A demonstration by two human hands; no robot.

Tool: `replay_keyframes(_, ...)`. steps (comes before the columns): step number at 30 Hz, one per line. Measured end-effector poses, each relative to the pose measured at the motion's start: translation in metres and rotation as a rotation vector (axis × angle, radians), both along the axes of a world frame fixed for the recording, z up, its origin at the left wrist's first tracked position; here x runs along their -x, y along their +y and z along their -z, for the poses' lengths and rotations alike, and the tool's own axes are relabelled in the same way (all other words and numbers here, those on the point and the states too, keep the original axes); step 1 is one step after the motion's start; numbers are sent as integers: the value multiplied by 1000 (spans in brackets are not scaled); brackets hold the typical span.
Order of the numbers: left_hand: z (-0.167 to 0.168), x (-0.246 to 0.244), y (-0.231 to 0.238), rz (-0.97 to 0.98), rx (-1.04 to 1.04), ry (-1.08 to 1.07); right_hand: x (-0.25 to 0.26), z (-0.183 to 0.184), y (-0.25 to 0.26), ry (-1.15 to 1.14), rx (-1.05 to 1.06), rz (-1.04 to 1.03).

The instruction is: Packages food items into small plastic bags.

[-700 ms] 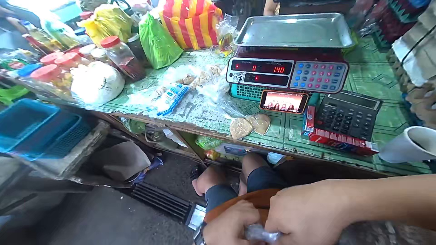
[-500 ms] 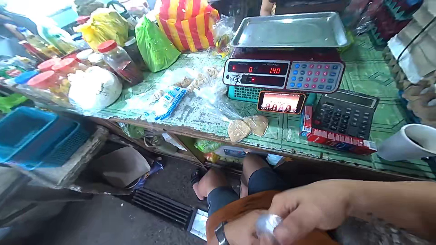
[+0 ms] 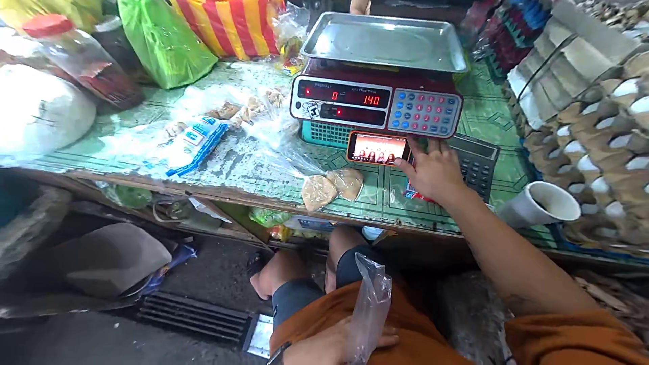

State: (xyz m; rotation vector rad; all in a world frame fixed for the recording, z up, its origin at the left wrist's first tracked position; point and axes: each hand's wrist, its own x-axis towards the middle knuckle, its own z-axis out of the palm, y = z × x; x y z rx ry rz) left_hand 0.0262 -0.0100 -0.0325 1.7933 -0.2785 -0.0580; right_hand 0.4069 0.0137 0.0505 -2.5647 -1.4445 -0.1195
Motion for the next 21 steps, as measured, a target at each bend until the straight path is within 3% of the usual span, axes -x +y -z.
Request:
replay_keyframes(14,4,10,3,-58,39,28,2,-1,3,-74,44,-4)
replay_keyframes(21,3,14,1,-136,107,39,19,-8,-20,-11,-86,5)
